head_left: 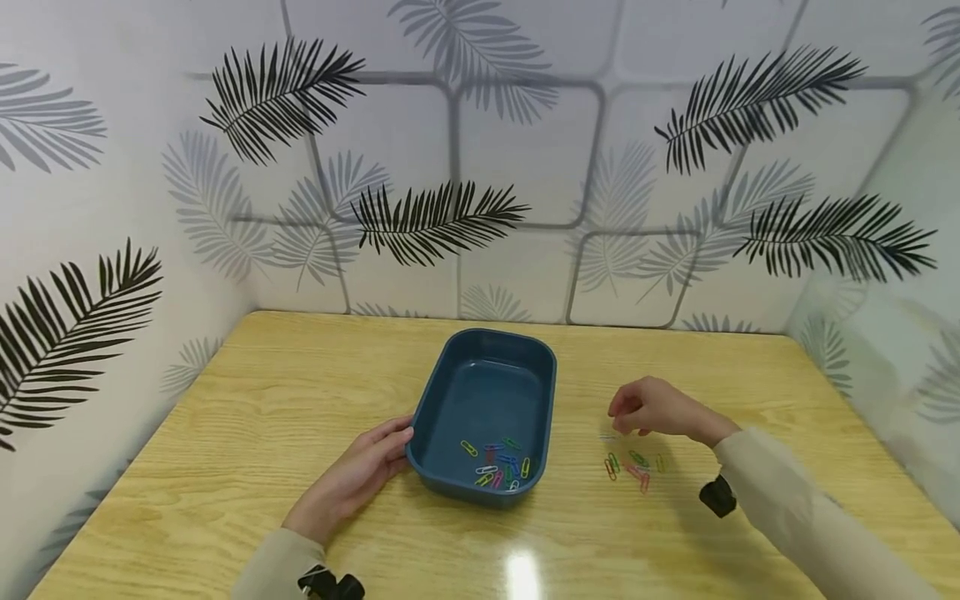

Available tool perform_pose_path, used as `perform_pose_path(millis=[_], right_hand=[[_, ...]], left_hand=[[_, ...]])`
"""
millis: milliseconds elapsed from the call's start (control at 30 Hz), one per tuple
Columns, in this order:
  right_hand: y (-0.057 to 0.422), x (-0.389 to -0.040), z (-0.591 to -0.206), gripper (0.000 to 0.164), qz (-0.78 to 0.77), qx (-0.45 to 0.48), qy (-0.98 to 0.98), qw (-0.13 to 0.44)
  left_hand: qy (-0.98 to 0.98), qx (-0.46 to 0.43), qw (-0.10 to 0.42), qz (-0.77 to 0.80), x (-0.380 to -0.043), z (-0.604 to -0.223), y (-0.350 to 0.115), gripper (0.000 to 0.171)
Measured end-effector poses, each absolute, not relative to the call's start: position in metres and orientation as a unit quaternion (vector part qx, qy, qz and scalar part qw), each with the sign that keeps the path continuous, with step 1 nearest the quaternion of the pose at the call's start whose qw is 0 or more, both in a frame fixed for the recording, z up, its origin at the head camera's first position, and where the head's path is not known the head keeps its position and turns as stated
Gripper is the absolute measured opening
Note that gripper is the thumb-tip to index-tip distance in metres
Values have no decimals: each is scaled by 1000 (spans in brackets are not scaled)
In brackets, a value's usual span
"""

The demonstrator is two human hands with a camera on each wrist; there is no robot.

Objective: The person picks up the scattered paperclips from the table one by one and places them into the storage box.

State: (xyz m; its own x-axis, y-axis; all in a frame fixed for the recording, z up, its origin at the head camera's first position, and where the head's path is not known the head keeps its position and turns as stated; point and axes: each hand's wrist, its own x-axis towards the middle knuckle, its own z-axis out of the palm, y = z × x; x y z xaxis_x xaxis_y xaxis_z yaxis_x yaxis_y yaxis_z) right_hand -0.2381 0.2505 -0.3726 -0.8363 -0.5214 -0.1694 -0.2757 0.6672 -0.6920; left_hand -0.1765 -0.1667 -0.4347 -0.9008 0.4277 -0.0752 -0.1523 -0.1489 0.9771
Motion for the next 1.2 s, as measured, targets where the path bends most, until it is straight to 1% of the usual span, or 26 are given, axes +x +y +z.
perform_pose_path(millis=[133, 233, 333, 433, 533, 700, 800, 967, 1200], right_hand=[[268, -231, -377, 11, -280, -238, 915, 167], [278, -227, -378, 17, -241, -243, 927, 154], [286, -221, -379, 22, -225, -222, 938, 143], [289, -213, -382, 24, -227, -180, 946, 146], [289, -208, -385, 21, -240, -148, 947, 154], [284, -205, -389, 15, -248, -151, 945, 155], [281, -206, -389, 15, -250, -146, 943, 165], [281, -206, -391, 15, -246, -166, 940, 168], [287, -211, -398, 15, -212, -251, 938, 111]], left_hand=[[625, 111, 189, 749, -178, -435, -166, 59], [625, 110, 185, 750, -179, -436, -166, 59], [623, 114, 185, 751, -179, -435, -166, 58], [622, 114, 185, 752, -179, -435, -166, 58], [622, 111, 187, 752, -179, -433, -165, 58], [623, 105, 187, 752, -177, -433, -163, 57], [621, 105, 187, 754, -177, -433, -162, 57], [615, 108, 190, 758, -176, -435, -161, 56], [619, 106, 183, 756, -175, -434, -162, 57]])
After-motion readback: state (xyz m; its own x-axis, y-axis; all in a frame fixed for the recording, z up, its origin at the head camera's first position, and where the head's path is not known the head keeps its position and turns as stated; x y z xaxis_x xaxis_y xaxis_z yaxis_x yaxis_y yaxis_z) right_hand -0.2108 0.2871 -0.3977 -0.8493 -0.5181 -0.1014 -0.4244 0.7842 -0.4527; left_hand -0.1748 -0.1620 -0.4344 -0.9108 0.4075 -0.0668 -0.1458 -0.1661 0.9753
